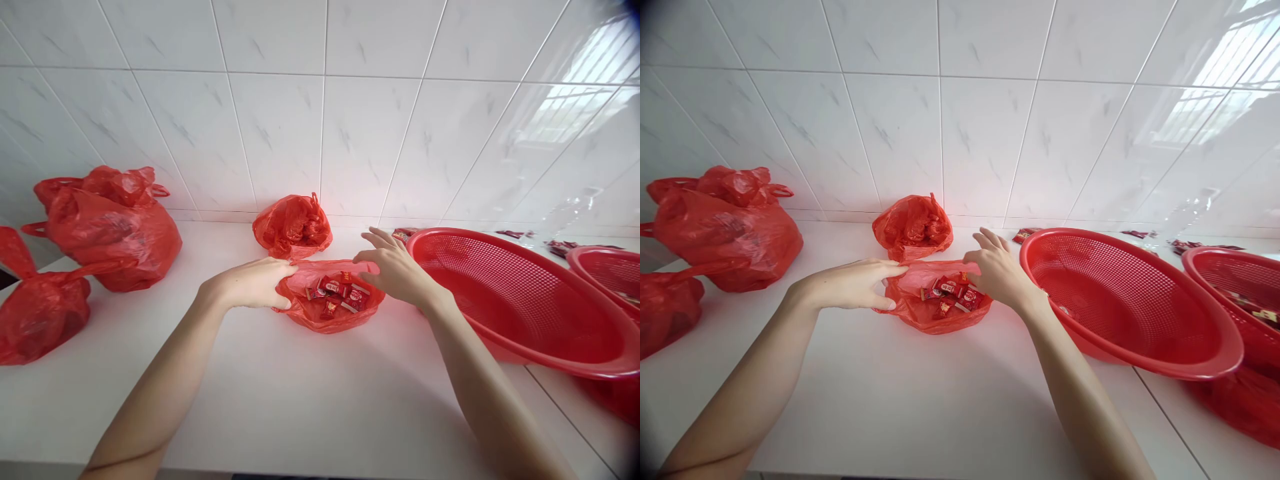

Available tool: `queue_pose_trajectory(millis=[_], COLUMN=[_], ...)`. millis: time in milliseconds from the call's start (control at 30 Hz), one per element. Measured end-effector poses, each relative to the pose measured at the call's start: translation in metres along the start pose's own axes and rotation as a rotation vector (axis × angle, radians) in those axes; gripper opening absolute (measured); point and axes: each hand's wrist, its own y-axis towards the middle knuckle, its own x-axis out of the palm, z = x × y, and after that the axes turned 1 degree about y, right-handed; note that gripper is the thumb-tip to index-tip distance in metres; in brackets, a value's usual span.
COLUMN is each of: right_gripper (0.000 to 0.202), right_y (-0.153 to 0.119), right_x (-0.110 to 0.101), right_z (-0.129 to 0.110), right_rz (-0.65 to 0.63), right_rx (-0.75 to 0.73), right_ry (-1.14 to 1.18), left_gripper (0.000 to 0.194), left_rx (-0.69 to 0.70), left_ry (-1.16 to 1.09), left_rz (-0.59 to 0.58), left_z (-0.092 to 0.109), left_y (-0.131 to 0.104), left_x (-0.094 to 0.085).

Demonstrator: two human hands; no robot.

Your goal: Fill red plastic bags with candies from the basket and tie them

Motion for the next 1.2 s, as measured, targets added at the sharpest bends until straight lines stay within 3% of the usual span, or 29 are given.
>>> queue_pose_trajectory(millis=[133, 233, 300, 400, 567, 667, 767, 933, 1067, 1133, 1200], right_gripper=[0.027, 0.026, 0.028, 0.032, 0.022, 0.016, 0.023, 0.027, 0.030, 0.033, 0.036], right_y=[-0.001, 0.001, 0.002, 0.000, -0.016, -0.029, -0.036, -0.035, -0.032, -0.033, -0.035], right_x=[0.001, 0.001, -0.002, -0.010, -0.035, -0.053, -0.063, -0.063, -0.058, -0.054, -0.049], right_z=[0.013, 0.020, 0.024, 0.029, 0.021, 0.010, 0.007, 0.014, 0.002, -0.014, -0.033], right_rz=[-0.252, -0.322, -0.270, -0.091, 0.258, 0.395, 0.530, 0.657, 0.788, 0.758, 0.616], right_rx=[0.169, 0.226, 0.282, 0.330, 0.237, 0.142, 0.102, 0.061, -0.200, -0.350, -0.445], right_ry=[-0.131, -0.154, -0.103, 0.096, 0.577, 0.790, 0.869, 0.921, 1.053, 1.105, 1.092], left_gripper=[0.042, 0.055, 0.056, 0.065, 0.091, 0.082, 0.070, 0.050, 0.023, 0.015, 0.019], left_rx=[-0.010, -0.018, -0.003, 0.037, -0.001, 0.015, 0.007, -0.014, 0.171, 0.313, 0.422], left_ry=[-0.023, -0.029, -0.042, -0.042, -0.024, -0.038, -0.098, -0.464, -0.743, -0.813, -0.840], left_rz=[-0.031, -0.040, -0.049, -0.024, 0.183, 0.318, 0.484, 0.819, 1.151, 1.191, 1.093], left_z=[-0.004, -0.005, -0.004, -0.006, -0.011, -0.009, -0.003, 0.009, 0.019, 0.024, 0.029], left_y=[-0.001, -0.001, -0.002, -0.004, -0.014, -0.026, -0.037, -0.041, -0.040, -0.040, -0.042], left_x=[-0.001, -0.001, -0.002, -0.005, -0.013, -0.019, -0.024, -0.028, -0.028, -0.026, -0.022])
